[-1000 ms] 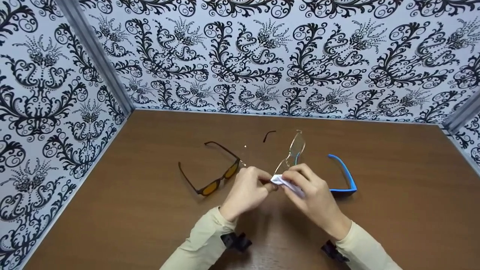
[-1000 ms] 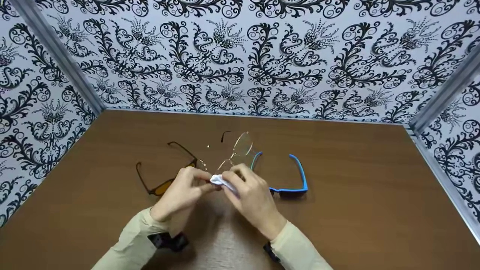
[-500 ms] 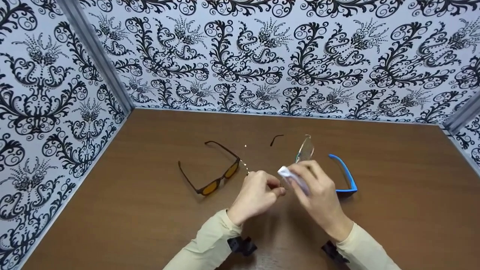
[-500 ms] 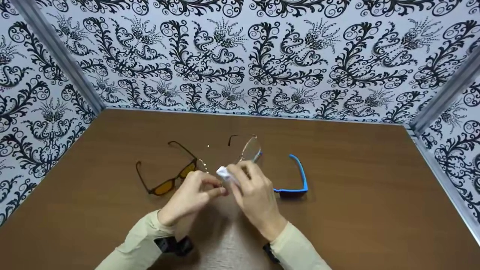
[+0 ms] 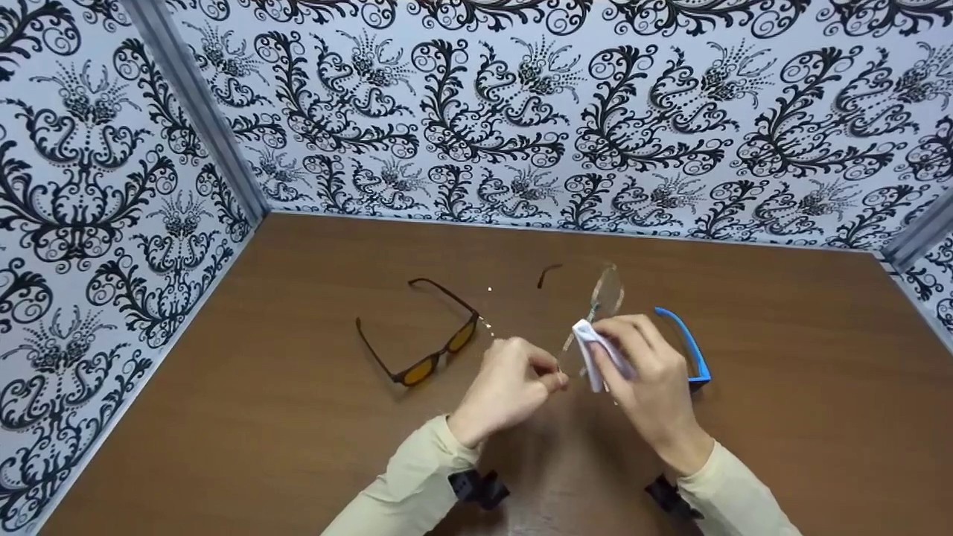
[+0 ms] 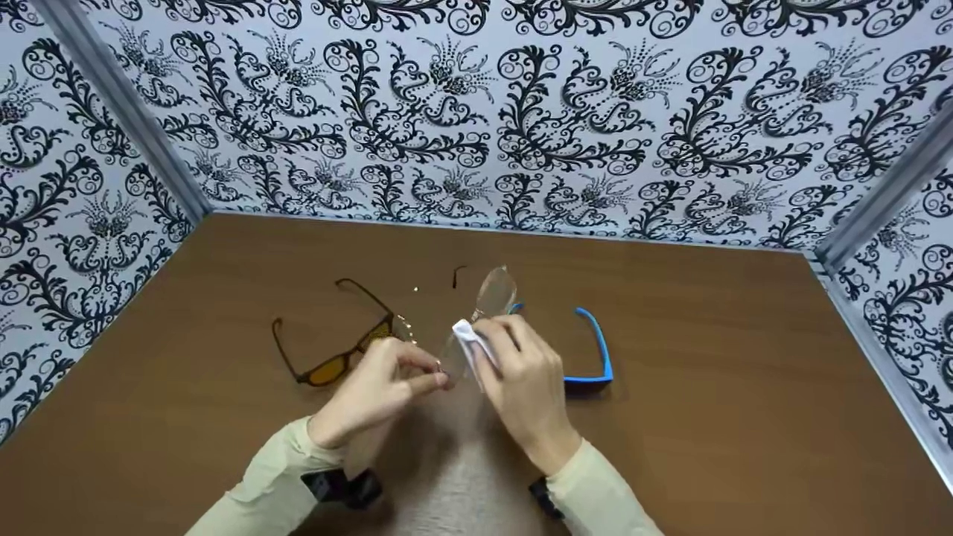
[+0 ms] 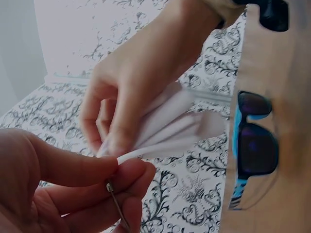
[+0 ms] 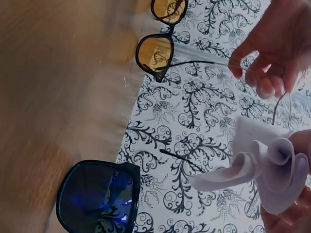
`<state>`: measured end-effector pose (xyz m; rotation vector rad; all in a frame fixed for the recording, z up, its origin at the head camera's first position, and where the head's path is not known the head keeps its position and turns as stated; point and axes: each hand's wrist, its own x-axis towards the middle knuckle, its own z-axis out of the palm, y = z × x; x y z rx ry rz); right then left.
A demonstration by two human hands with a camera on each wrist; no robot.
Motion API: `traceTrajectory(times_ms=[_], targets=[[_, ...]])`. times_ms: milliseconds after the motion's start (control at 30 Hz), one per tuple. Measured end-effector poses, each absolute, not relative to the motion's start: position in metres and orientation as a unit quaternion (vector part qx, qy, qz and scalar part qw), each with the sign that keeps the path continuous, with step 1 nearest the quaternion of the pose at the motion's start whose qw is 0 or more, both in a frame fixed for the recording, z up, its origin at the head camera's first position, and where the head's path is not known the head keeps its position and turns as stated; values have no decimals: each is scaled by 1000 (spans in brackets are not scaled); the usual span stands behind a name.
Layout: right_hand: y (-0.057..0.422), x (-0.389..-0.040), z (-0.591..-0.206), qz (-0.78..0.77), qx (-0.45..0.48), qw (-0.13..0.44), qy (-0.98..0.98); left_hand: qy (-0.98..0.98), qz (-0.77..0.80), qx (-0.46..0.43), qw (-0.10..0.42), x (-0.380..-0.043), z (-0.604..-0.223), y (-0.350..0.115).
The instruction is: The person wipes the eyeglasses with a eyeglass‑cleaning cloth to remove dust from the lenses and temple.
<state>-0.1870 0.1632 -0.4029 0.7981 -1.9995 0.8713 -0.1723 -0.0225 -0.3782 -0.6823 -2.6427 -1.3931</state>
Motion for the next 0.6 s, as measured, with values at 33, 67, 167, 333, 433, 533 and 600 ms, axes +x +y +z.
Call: traceTrajectory(times_ms=[33,67,167,333,433,533,600], targets=[[163,-187,-403,343,316,403,-788,-863,-449,-228,35,-171,-380,-21],[162,-186,-402,344,319,405,-785,-864,-446,-231,32,-171,-381,-19],[157,-183,-403,348,338,399,-778,-864,-447,-230,32,-170,-384,-16],[152,-178,-404,352,371,352,-784,-857,-472,-204,35,-173,-381,-21],[155,-178,-403,342,366,338,-797,-851,-484,-199,34,-175,-378,-26],[159,-181,-402,329,352,347,-805,-853,-481,-202,33,-175,-376,-28],[161,-182,-401,322,339,357,-809,-856,-473,-208,34,-174,-377,-27]])
